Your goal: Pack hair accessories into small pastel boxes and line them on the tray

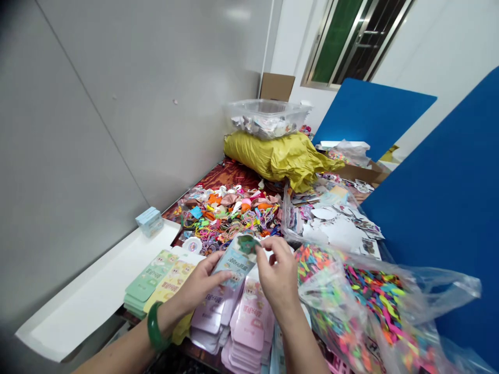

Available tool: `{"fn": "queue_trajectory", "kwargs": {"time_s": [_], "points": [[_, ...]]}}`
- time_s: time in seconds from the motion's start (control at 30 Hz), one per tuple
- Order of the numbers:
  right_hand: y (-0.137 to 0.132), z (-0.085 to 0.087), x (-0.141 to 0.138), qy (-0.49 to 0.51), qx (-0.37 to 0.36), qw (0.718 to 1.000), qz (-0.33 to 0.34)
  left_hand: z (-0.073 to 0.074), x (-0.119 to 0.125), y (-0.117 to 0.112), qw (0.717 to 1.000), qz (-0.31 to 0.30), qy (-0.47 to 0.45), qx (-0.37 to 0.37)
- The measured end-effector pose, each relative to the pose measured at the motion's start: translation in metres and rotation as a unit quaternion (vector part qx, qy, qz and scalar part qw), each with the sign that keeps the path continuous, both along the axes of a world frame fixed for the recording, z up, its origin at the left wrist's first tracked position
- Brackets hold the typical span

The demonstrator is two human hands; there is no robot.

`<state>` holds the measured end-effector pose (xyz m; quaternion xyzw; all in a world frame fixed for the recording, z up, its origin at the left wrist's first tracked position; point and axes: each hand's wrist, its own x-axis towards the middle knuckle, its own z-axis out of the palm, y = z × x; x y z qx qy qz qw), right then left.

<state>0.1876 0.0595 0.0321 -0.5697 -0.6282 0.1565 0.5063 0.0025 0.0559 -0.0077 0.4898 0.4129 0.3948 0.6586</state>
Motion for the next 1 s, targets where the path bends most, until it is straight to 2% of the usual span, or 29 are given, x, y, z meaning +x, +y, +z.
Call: {"fn": "queue_trajectory", "kwargs": {"time_s": [0.13, 0.2, 0.33, 0.43, 0.53, 0.6, 0.67, 0.7, 0.73, 0.77, 0.87, 1.0], "points": [[-0.005, 0.003, 0.006, -0.098, -0.067, 0.991, 0.060, -0.001, 0.002, 0.000, 1.000, -0.013, 0.011, 0.004], [-0.007, 0.005, 0.013, -0.095, -0.089, 0.989, 0.068, -0.003, 0.001, 0.001, 1.000, -0.023, 0.017, 0.004], [-0.010, 0.007, 0.016, -0.095, -0.086, 0.989, 0.070, -0.004, 0.004, 0.000, 0.999, -0.048, 0.015, -0.004], [-0.016, 0.010, 0.010, -0.108, -0.123, 0.978, 0.132, -0.003, 0.008, 0.000, 0.998, -0.069, 0.006, 0.007], [-0.022, 0.016, 0.018, -0.058, -0.121, 0.977, 0.169, -0.003, 0.007, 0.000, 0.997, -0.073, 0.019, -0.012], [-0.025, 0.018, 0.044, -0.023, -0.090, 0.991, 0.099, -0.004, 0.001, 0.001, 0.997, -0.064, 0.035, -0.036], [-0.027, 0.015, 0.088, -0.037, -0.089, 0.994, -0.060, -0.007, -0.007, 0.004, 0.996, -0.055, 0.037, -0.058], [-0.028, 0.012, 0.115, -0.066, -0.103, 0.980, -0.156, -0.008, -0.011, 0.005, 0.996, -0.051, 0.034, -0.069], [-0.030, 0.007, 0.141, -0.112, -0.146, 0.951, -0.250, -0.010, -0.014, 0.006, 0.995, -0.048, 0.028, -0.079], [-0.031, 0.002, 0.166, -0.151, -0.225, 0.914, -0.300, -0.011, -0.016, 0.007, 0.995, -0.046, 0.022, -0.088], [-0.032, -0.018, 0.217, -0.157, -0.323, 0.887, -0.289, -0.011, -0.015, 0.008, 0.994, -0.044, 0.010, -0.102], [-0.030, -0.034, 0.236, -0.135, -0.361, 0.891, -0.240, -0.006, -0.007, 0.007, 0.993, -0.053, 0.046, -0.091]]}}
